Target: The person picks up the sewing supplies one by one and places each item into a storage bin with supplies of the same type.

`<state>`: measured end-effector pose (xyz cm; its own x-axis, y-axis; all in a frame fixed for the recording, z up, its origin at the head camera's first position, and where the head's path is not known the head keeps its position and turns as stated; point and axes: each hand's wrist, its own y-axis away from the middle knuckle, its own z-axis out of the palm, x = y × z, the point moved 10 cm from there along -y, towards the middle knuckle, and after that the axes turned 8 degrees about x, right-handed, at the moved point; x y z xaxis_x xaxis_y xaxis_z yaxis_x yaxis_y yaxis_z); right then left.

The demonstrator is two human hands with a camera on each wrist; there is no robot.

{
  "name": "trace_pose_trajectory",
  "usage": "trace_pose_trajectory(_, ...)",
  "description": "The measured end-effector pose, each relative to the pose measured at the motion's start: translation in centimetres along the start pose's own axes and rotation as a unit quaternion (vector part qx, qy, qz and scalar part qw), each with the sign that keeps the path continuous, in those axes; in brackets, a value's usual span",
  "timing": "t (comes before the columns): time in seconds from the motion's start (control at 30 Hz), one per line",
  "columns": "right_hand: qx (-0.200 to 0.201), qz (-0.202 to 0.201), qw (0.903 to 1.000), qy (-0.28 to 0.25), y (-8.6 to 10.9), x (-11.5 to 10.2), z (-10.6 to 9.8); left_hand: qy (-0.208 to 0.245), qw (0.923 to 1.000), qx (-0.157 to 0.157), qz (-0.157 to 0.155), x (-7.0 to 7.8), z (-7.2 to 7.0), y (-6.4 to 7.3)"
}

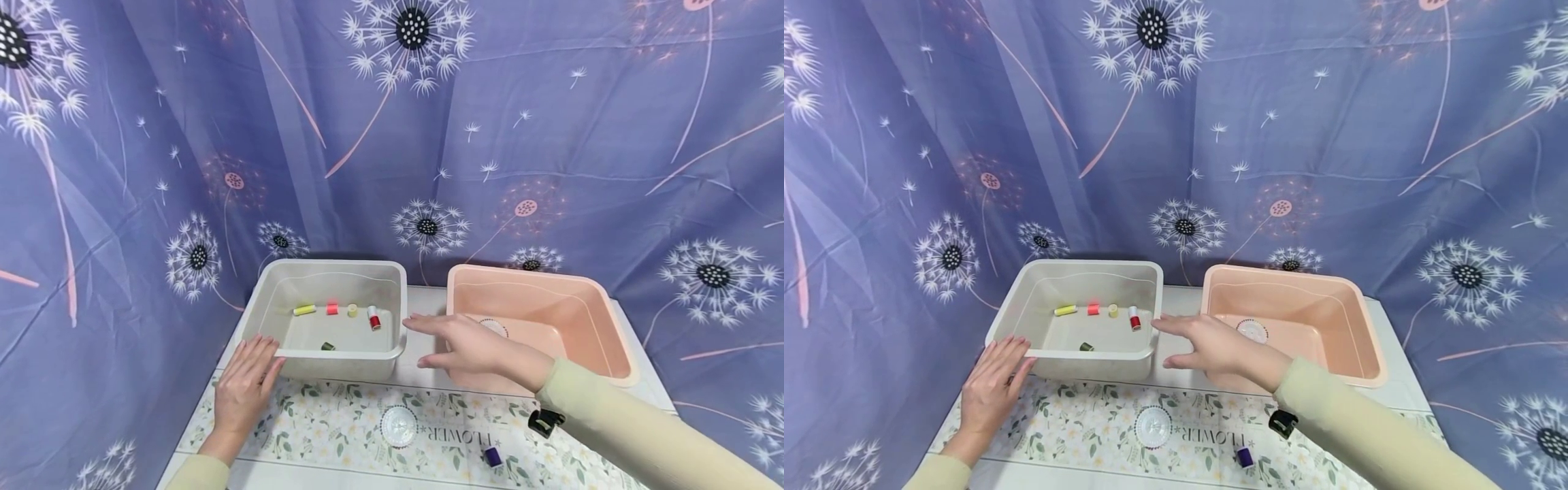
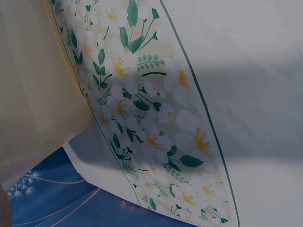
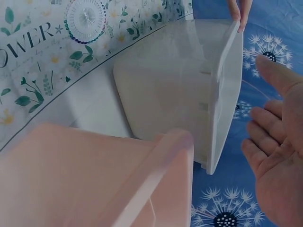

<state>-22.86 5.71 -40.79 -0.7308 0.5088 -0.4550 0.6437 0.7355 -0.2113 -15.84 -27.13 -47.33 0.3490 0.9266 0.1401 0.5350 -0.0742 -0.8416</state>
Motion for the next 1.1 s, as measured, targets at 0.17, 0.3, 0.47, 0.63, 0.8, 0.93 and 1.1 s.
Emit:
trace_pose_trajectory(0.17,0.006,-0.003,1.0000,0.003,0.7,0.0,0.0,0.004,1.0000,0.006,0.004,-0.1,0.0,0.0)
trace_pose_trajectory(0.3,0.012,-0.008,0.9999,0.007,1.1,-0.1,-0.1,0.012,0.9997,0.018,0.010,0.0,-0.2,0.0)
trace_pose_trajectory(0.47,0.014,-0.001,0.9999,0.008,1.9,-0.2,0.0,0.006,0.9998,0.017,0.011,0.1,-0.2,-0.1)
trace_pose_trajectory(0.63,0.014,0.008,0.9999,-0.003,2.6,-0.2,0.3,0.006,0.9997,0.019,0.013,0.1,-0.2,-0.1)
trace_pose_trajectory(0.8,0.016,0.016,0.9997,-0.010,3.3,-0.1,0.5,0.009,0.9997,0.020,0.015,0.1,-0.2,-0.1)
trace_pose_trajectory(0.93,0.018,0.017,0.9997,-0.007,3.9,0.0,0.7,0.013,0.9994,0.028,0.017,0.2,-0.3,-0.1)
trace_pose_trajectory(1.1,0.016,0.019,0.9996,-0.011,4.5,-0.1,1.1,0.021,0.9989,0.037,0.017,0.3,-0.5,-0.2)
